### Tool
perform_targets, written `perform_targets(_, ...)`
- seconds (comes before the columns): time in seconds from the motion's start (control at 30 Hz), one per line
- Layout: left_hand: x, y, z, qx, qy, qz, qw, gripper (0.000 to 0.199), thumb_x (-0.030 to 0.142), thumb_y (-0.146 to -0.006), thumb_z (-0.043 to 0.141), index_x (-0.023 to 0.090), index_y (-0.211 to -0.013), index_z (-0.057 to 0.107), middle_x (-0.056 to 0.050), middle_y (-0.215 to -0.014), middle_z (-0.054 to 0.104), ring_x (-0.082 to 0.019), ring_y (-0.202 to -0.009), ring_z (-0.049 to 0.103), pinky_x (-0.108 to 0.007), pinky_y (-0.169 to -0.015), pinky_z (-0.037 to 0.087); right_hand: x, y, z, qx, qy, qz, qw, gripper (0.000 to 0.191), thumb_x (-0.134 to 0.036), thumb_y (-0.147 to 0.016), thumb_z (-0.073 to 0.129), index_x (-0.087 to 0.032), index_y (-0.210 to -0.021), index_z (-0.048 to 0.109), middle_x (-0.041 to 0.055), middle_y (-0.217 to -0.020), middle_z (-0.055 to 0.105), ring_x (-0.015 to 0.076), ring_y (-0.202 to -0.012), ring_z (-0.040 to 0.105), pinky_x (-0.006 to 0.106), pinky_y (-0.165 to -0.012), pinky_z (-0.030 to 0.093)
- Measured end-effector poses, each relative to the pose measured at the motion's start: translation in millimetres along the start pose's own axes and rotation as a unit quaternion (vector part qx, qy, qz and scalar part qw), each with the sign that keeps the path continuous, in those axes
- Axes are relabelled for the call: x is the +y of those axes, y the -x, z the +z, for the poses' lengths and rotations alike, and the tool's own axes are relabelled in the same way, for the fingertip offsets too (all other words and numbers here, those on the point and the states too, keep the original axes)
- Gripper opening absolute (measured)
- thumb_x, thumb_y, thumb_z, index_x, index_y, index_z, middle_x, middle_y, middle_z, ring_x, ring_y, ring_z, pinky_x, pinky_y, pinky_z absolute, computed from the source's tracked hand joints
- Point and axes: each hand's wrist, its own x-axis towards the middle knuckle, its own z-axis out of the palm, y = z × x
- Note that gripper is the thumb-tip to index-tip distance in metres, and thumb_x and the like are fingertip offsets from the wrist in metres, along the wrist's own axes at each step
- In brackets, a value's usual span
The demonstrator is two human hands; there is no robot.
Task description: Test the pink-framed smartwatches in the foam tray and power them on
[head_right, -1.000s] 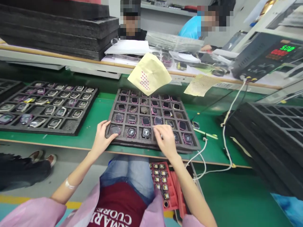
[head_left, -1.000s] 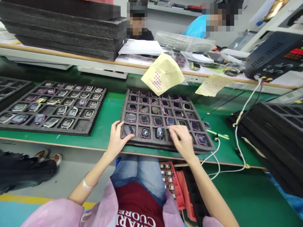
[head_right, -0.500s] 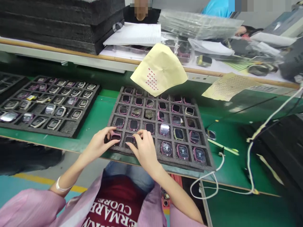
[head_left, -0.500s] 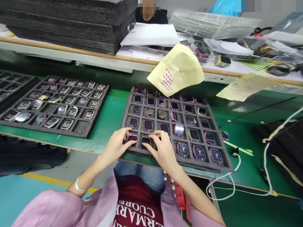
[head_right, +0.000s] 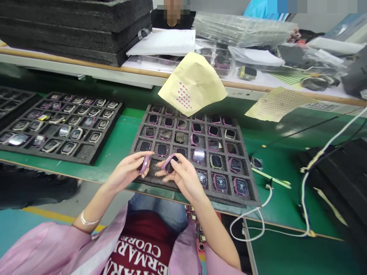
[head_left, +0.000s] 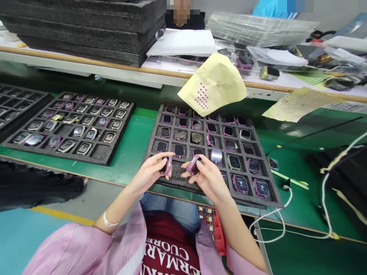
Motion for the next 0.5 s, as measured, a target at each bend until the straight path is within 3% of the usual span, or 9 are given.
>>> perform_targets(0.07, -1, -5, 4.4, 0.007, 0.001, -0.008, 1.000, 0.035, 0.032, -0.084, 0.063, 0.014, -0.114, 0.061, -0.001, -0.073, 0.058, -0.013, -0.068, 0.059, -0.027, -0.066, 0.047, -1, -2, -1, -0.006, 0.007, 0.029, 1.000, 0.023, -0.035, -0.086, 0.066, -0.019, -0.098, 0.054, 0.0079, -0.088, 0.073, 0.0118, -0.050, 0.063, 0.016, -0.036, 0.043)
perform_targets(0.13, -2, -10, 6.9, 0.020, -0.033, -0.002, 0.999, 0.035, 0.031, -0.083, 0.064, 0.015, -0.114, 0.060, 0.000, -0.074, 0.058, -0.014, -0.071, 0.060, -0.027, -0.070, 0.046, -1, -3, -3, -0.004, 0.029, 0.039, 0.999, 0.025, -0.032, -0.087, 0.065, -0.017, -0.104, 0.057, 0.0097, -0.089, 0.073, 0.0082, -0.043, 0.056, 0.015, -0.031, 0.037)
perform_targets(0.3, -10, -18, 3.3, 0.040, -0.157, 0.044, 0.986, 0.037, 0.026, -0.081, 0.066, 0.018, -0.115, 0.054, 0.004, -0.071, 0.053, -0.010, -0.060, 0.052, -0.024, -0.061, 0.044, -2, -2, -8, -0.019, 0.017, 0.044, 0.999, 0.046, -0.029, -0.090, 0.061, -0.021, -0.133, 0.050, 0.0127, -0.111, 0.067, 0.0134, -0.066, 0.063, 0.021, -0.047, 0.050)
perform_targets(0.5, -15, -17, -0.1, 0.034, -0.241, 0.026, 0.970, 0.036, 0.022, -0.083, 0.061, 0.020, -0.118, 0.052, 0.004, -0.075, 0.049, -0.009, -0.058, 0.048, -0.022, -0.057, 0.042, 3, -1, -14, -0.019, -0.017, 0.033, 0.999, 0.039, -0.028, -0.089, 0.062, -0.025, -0.127, 0.056, 0.0083, -0.100, 0.069, 0.0137, -0.062, 0.063, 0.025, -0.050, 0.051)
